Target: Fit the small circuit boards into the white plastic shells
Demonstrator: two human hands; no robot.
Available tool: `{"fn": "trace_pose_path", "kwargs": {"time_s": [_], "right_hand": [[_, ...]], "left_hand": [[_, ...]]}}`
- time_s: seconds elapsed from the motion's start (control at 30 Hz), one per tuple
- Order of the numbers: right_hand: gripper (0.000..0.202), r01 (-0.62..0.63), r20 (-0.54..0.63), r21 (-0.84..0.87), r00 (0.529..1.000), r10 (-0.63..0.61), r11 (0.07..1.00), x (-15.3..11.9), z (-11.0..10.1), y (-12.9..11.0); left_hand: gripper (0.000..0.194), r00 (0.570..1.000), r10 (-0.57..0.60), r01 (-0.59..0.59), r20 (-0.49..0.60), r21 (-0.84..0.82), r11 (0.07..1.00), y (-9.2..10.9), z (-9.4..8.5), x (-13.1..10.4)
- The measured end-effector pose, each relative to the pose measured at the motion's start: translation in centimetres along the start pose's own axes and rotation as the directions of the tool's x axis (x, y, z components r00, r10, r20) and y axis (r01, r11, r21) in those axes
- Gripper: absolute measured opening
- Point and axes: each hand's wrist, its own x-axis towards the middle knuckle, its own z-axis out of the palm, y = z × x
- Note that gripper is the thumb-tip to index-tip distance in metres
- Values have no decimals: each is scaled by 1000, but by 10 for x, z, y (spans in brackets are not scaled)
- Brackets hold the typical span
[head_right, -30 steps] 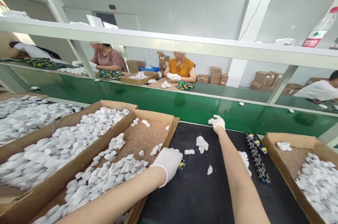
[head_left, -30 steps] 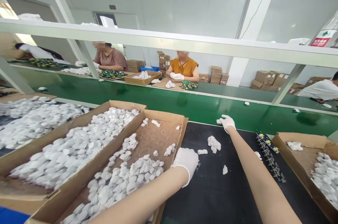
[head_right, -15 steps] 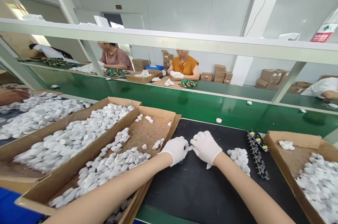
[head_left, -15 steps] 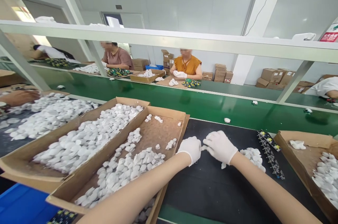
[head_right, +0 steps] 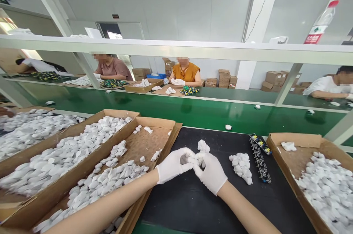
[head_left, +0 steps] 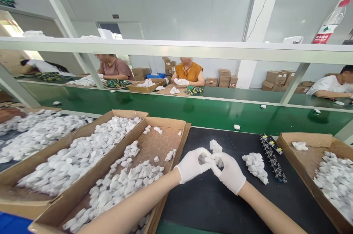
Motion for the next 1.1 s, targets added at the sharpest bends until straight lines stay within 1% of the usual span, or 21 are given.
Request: {"fn": "trace_pose_path", "kwargs": {"time_s": [0.07, 0.1, 0.17, 0.27, 0.4, 0.47, 0.63, 0.77, 0.87, 1.1], "right_hand": [[10, -64, -32, 186, 997, 71, 981, -7, -1, -2], [11, -105, -25, 274, 993, 116, 956, -10, -1, -2], [15, -200, 35, 415, 978, 204, 888, -14, -2, -3], [19, -315, 123, 590, 945, 303, 743, -17, -4, -2], [27, -392, 208, 751, 905, 372, 532, -16, -5, 1], [29, -408, 232, 787, 891, 391, 463, -15, -4, 1], [30, -423, 250, 825, 867, 430, 374, -13, -4, -5], [28, -415, 245, 838, 866, 437, 353, -13, -5, -8], [27, -421, 259, 844, 862, 435, 333, -14, -3, -6], [27, -459, 292, 836, 836, 464, 300, -16, 5, -1]], "left_hand": [[15, 1000, -18, 19, 9, -74, 997, -3, 2, -1], [16, 999, -28, 30, 19, -105, 994, -4, 2, -1], [19, 998, -41, 46, 39, -154, 987, -4, 2, -1], [24, 997, -46, 57, 57, -207, 977, -2, 4, -2], [29, 997, -34, 57, 70, -356, 933, -1, 7, -3], [31, 997, -29, 58, 76, -413, 909, -1, 7, -4], [35, 997, -54, 76, 64, -435, 897, 3, 4, -5], [42, 992, -116, 129, 56, -412, 902, 8, 3, -5], [44, 989, -144, 142, 27, -408, 902, 8, 4, -4], [35, 974, -227, 211, -13, -327, 921, 3, 5, -1]]}}
